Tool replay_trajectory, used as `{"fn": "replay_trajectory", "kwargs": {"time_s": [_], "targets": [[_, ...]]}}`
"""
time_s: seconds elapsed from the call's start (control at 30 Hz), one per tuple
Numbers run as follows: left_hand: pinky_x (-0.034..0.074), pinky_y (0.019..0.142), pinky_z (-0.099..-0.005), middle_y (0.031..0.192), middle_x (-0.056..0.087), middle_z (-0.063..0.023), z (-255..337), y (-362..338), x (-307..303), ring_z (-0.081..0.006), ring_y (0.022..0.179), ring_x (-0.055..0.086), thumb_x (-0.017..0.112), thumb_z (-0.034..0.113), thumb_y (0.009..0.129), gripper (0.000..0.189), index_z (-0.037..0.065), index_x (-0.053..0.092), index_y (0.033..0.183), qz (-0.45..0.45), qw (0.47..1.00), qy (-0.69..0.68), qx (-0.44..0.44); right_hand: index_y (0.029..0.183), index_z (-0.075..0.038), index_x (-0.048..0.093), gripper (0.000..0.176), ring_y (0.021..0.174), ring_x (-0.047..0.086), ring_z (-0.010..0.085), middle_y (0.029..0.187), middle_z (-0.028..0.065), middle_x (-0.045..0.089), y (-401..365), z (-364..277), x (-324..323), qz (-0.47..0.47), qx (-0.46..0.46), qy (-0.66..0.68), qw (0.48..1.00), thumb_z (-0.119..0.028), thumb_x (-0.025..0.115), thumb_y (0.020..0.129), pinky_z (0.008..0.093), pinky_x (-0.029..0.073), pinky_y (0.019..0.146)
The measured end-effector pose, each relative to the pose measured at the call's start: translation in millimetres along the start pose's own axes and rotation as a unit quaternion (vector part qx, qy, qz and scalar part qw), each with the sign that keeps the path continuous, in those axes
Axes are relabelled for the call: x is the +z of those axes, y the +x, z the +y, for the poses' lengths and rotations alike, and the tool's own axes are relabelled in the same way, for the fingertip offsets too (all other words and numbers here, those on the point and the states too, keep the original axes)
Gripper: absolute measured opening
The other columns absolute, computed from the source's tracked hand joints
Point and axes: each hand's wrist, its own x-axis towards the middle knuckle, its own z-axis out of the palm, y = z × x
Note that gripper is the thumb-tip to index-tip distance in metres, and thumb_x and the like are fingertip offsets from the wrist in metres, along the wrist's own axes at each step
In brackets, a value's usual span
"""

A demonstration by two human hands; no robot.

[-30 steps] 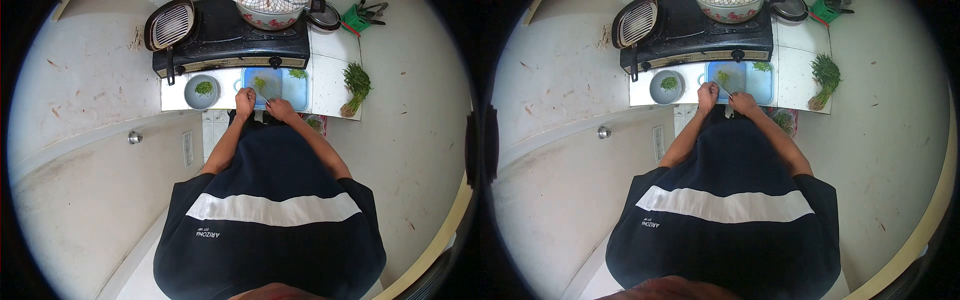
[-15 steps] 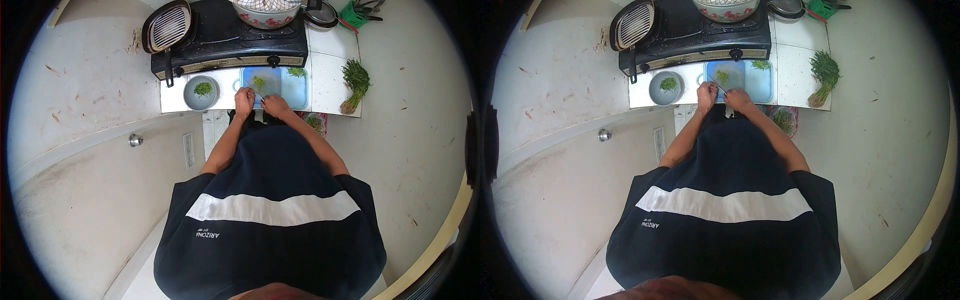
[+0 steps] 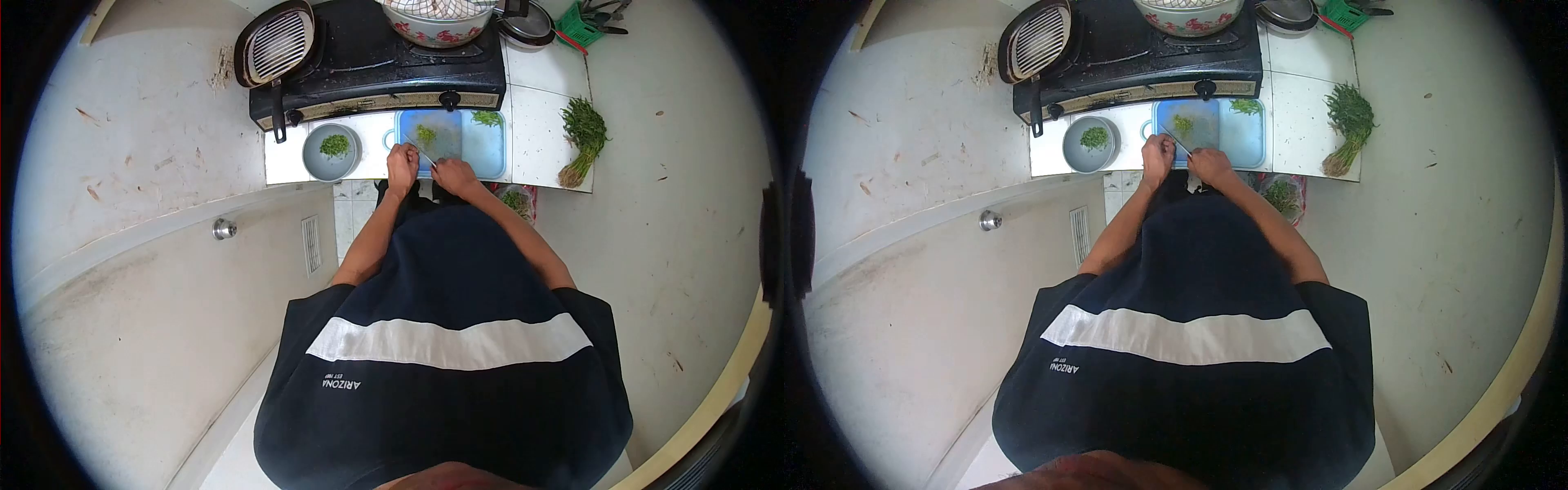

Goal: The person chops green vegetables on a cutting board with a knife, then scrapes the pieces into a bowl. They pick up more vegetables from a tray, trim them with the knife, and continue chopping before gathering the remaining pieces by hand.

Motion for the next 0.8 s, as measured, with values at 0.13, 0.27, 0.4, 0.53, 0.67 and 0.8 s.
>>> {"fn": "replay_trajectory", "kwargs": {"time_s": [0.13, 0.27, 0.4, 0.53, 0.67, 0.8], "targets": [[0.053, 0.063, -0.0397, 0.078, 0.063, -0.0193, -8, -2, 5, -0.0315, 0.065, 0.064, 0.067, 0.0, 0.084, 0.006, -0.003, 0.07, 0.088, 0.005, 1.0, -0.013, -0.006, 0.09, 0.0, 0.072, 0.039, 0.084, 0.074, 0.0389, 0.089, 0.0228, 0.074, -9, 3, -5, -0.001, -0.009, -0.007, 1.0, -0.033, 0.054, 0.098, 0.0492, 0.06, 0.075], [0.053, 0.063, -0.0397, 0.079, 0.063, -0.0189, -4, -1, 1, -0.0309, 0.066, 0.063, 0.067, -0.001, 0.083, 0.006, -0.003, 0.07, 0.088, -0.016, 1.0, -0.008, -0.006, 0.09, 0.0, 0.072, 0.038, 0.083, 0.074, 0.0386, 0.09, 0.0224, 0.074, -3, 1, -1, -0.015, -0.001, 0.006, 1.0, -0.033, 0.054, 0.098, 0.0503, 0.059, 0.076], [0.053, 0.063, -0.0393, 0.079, 0.061, -0.0186, 0, 1, -2, -0.03, 0.067, 0.063, 0.067, 0.0, 0.083, 0.006, -0.003, 0.07, 0.088, -0.024, 1.0, 0.007, 0.0, 0.089, -0.001, 0.072, 0.038, 0.083, 0.074, 0.0383, 0.089, 0.0218, 0.074, 4, 1, 6, 0.018, -0.035, -0.003, 0.999, -0.032, 0.054, 0.098, 0.0507, 0.059, 0.077], [0.053, 0.065, -0.0395, 0.08, 0.061, -0.0183, 5, -1, -3, -0.031, 0.068, 0.063, 0.066, 0.001, 0.085, 0.007, -0.003, 0.07, 0.088, -0.032, 0.999, -0.003, -0.021, 0.086, -0.002, 0.072, 0.037, 0.081, 0.073, 0.0385, 0.086, 0.0214, 0.073, -13, 4, -4, 0.015, -0.014, 0.001, 1.0, -0.031, 0.054, 0.098, 0.0506, 0.059, 0.076], [0.053, 0.066, -0.04, 0.082, 0.061, -0.0182, -1, -3, 0, -0.0324, 0.069, 0.064, 0.066, 0.001, 0.085, 0.007, -0.003, 0.07, 0.089, -0.027, 0.999, -0.006, -0.016, 0.089, -0.002, 0.072, 0.037, 0.081, 0.073, 0.039, 0.084, 0.0216, 0.073, -16, 8, -7, 0.002, 0.007, 0.003, 1.0, -0.032, 0.053, 0.099, 0.0509, 0.059, 0.074], [0.053, 0.067, -0.0405, 0.082, 0.06, -0.0183, -3, -3, 2, -0.0327, 0.07, 0.064, 0.066, 0.001, 0.085, 0.007, -0.003, 0.07, 0.089, -0.028, 0.999, -0.003, -0.031, 0.091, -0.001, 0.071, 0.037, 0.081, 0.073, 0.0396, 0.084, 0.0224, 0.073, -11, 8, -5, 0.0, 0.005, 0.018, 1.0, -0.033, 0.054, 0.098, 0.0513, 0.059, 0.074]]}}
